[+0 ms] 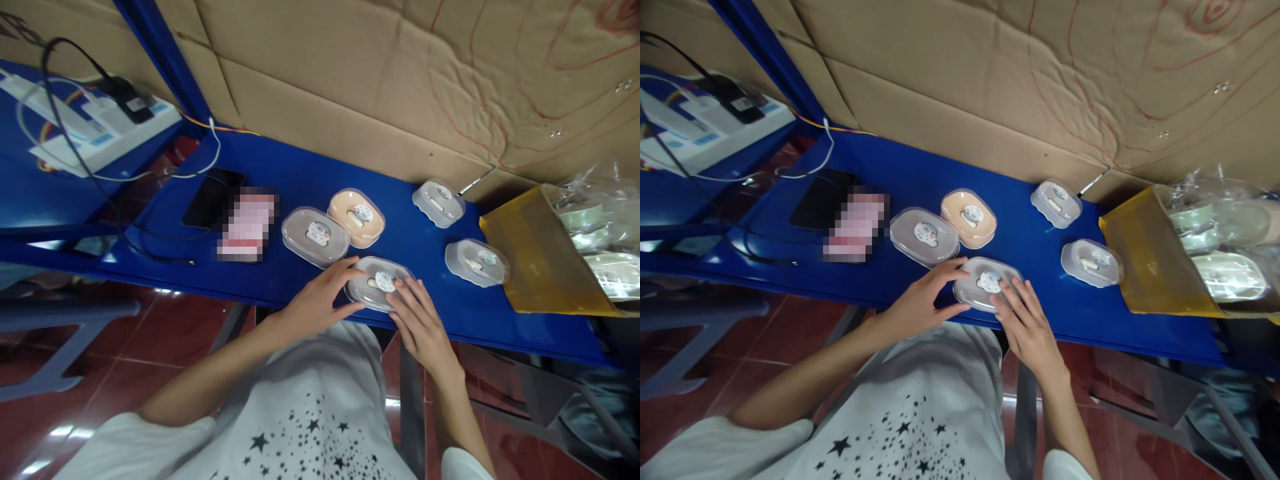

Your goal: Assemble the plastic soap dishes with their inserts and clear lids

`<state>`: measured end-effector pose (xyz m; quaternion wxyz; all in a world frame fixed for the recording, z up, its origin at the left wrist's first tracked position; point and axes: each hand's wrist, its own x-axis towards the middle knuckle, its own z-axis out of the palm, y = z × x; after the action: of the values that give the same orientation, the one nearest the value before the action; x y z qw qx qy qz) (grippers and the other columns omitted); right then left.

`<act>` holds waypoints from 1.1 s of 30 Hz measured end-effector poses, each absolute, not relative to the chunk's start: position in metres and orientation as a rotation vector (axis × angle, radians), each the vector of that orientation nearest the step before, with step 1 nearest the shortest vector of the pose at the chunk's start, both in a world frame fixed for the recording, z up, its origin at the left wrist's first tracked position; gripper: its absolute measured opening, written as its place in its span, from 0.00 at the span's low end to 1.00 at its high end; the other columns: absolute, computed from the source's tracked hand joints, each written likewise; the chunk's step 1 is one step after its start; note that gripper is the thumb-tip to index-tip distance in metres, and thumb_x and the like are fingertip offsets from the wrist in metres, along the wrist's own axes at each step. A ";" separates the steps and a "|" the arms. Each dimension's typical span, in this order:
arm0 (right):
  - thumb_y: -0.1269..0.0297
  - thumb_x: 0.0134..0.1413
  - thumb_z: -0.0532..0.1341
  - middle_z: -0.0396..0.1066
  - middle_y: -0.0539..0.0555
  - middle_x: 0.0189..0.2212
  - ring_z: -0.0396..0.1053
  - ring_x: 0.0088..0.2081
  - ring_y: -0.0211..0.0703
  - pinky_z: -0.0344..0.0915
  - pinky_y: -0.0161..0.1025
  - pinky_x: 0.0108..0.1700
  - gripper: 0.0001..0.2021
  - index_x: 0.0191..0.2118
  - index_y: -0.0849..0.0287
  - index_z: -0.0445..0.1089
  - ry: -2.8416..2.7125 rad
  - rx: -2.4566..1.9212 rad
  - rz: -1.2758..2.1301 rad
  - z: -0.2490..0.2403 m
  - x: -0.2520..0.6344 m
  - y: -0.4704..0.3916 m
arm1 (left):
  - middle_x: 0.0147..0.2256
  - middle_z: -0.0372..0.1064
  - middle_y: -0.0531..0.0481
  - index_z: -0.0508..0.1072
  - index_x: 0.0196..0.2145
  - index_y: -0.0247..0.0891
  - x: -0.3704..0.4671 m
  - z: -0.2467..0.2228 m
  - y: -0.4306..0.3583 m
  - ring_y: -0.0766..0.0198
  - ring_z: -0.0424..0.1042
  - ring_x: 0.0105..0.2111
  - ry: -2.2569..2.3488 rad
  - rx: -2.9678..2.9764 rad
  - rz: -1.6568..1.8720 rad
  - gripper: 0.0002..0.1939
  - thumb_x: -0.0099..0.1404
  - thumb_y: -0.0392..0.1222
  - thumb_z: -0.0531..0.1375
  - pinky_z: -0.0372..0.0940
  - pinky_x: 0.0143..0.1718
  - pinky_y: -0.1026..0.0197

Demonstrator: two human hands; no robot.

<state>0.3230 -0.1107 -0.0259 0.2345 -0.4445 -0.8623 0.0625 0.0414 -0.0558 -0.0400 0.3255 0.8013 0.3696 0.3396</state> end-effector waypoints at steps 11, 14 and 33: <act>0.70 0.73 0.60 0.57 0.46 0.76 0.56 0.76 0.60 0.55 0.77 0.75 0.37 0.78 0.32 0.51 -2.297 -1.201 0.216 -0.034 0.327 -0.108 | 0.74 0.57 0.40 0.62 0.68 0.49 0.041 -0.039 -0.057 0.48 0.61 0.73 0.933 2.098 0.901 0.27 0.76 0.47 0.65 0.64 0.71 0.37; 0.63 0.72 0.64 0.48 0.47 0.79 0.49 0.78 0.64 0.51 0.79 0.75 0.38 0.78 0.32 0.48 -2.299 -1.246 0.189 -0.035 0.325 -0.103 | 0.75 0.56 0.39 0.64 0.67 0.48 0.041 -0.041 -0.057 0.50 0.62 0.73 0.914 2.110 0.899 0.25 0.77 0.46 0.65 0.64 0.71 0.39; 0.58 0.73 0.63 0.53 0.55 0.77 0.48 0.78 0.69 0.55 0.74 0.73 0.35 0.78 0.35 0.50 -2.323 -1.404 0.047 -0.031 0.340 -0.101 | 0.63 0.71 0.41 0.70 0.61 0.45 0.029 -0.026 -0.066 0.51 0.75 0.61 1.115 2.453 1.261 0.18 0.76 0.36 0.62 0.73 0.61 0.47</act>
<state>0.3397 -0.1008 -0.0306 0.2119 -0.5054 -0.8363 0.0168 0.0287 -0.0656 -0.0262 0.0832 0.8216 0.3736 0.4225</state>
